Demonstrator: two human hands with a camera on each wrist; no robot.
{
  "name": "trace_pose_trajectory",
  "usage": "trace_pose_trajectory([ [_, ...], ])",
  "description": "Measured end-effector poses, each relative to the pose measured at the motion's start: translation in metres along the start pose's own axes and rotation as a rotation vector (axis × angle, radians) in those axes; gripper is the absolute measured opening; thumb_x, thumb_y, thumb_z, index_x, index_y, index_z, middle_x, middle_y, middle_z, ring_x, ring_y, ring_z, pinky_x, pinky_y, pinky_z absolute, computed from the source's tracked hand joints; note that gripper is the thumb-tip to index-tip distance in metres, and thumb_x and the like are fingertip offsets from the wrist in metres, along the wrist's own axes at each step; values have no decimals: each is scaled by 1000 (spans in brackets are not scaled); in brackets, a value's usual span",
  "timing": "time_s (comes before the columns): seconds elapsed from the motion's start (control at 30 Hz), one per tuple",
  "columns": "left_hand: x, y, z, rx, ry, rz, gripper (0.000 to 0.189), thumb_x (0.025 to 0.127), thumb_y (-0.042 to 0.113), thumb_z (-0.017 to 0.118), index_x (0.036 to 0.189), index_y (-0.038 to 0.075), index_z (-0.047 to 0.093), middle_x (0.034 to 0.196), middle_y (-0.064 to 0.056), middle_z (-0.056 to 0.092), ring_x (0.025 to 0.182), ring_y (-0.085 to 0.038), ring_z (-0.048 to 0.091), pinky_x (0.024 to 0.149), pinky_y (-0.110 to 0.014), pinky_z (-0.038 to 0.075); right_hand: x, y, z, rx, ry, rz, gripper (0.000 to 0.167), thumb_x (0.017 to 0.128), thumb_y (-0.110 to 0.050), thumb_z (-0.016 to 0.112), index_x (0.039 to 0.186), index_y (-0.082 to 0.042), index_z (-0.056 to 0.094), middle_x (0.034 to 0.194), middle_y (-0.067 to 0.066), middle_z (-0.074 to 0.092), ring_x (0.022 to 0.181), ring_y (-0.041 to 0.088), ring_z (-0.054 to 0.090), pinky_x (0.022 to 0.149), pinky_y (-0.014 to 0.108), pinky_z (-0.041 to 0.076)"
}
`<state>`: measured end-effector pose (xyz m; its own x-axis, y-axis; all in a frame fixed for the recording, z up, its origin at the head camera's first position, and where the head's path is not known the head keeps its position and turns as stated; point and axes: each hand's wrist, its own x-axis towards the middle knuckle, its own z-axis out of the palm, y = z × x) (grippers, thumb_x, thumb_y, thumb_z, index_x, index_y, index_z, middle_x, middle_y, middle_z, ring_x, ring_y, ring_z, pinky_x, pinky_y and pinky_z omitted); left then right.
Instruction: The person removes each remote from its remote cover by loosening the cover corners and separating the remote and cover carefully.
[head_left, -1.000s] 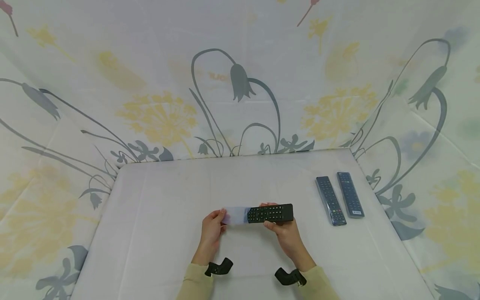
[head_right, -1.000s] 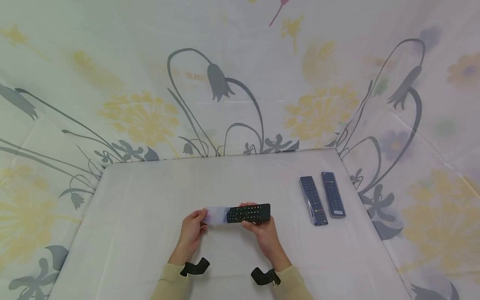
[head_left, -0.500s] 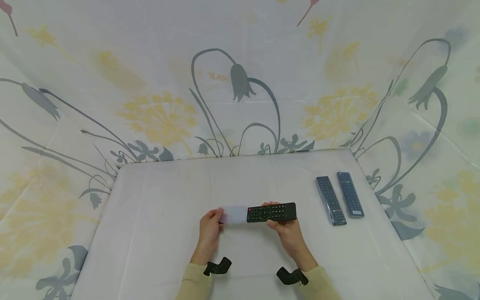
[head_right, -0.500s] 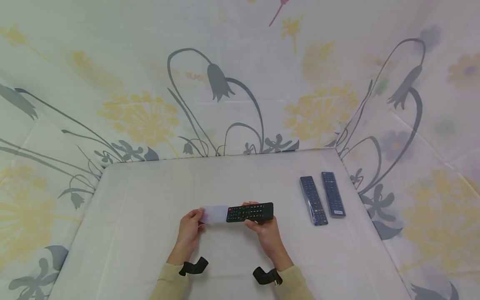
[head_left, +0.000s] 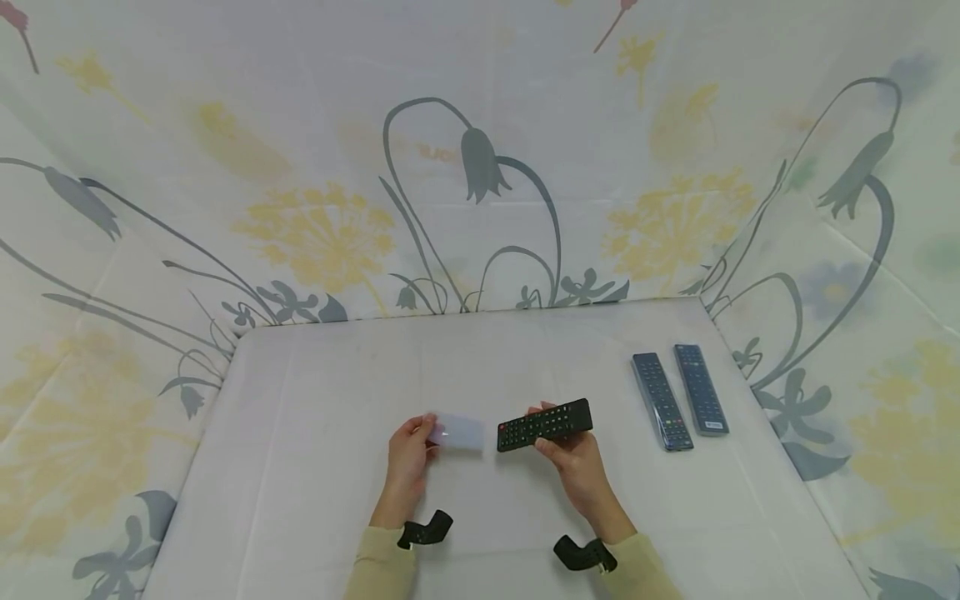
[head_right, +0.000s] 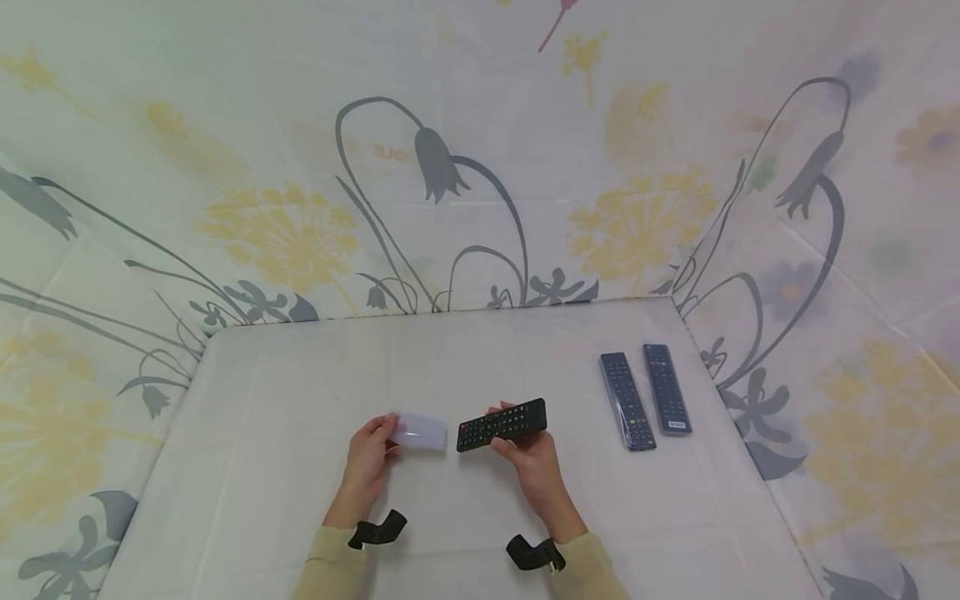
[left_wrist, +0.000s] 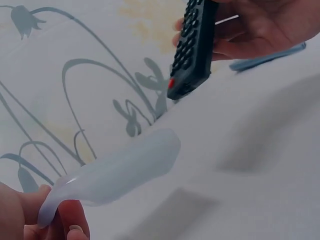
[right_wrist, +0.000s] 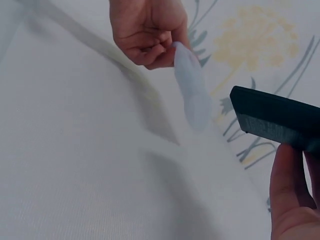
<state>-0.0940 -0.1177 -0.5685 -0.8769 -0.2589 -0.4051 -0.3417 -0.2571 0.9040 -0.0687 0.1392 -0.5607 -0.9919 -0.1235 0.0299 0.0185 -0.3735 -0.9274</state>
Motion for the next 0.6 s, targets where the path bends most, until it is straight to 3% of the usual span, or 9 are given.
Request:
trace_pose_trajectory([
  [0.13, 2, 3, -4, 39, -8, 4, 23, 99, 19, 64, 102, -3, 63, 76, 1, 64, 62, -11, 51, 57, -22, 42, 0, 0, -1, -2, 10, 34, 66, 91, 9, 61, 147, 15, 27, 139, 25, 54, 124, 16, 58, 99, 31, 46],
  [0.4, 12, 10, -16, 87, -26, 3, 17, 95, 19, 69, 92, 2, 67, 68, 3, 62, 55, -9, 47, 54, -22, 39, 0, 2, -2, -6, 19, 52, 63, 94, 3, 62, 146, 16, 29, 135, 18, 60, 121, 16, 60, 95, 31, 50],
  [0.6, 24, 18, -21, 221, -100, 13, 20, 93, 23, 71, 85, 5, 68, 66, 4, 56, 55, -9, 38, 54, -23, 34, 0, 0, -1, -30, 43, 89, 59, 95, 0, 60, 147, 12, 34, 138, 26, 54, 121, 15, 60, 95, 31, 50],
])
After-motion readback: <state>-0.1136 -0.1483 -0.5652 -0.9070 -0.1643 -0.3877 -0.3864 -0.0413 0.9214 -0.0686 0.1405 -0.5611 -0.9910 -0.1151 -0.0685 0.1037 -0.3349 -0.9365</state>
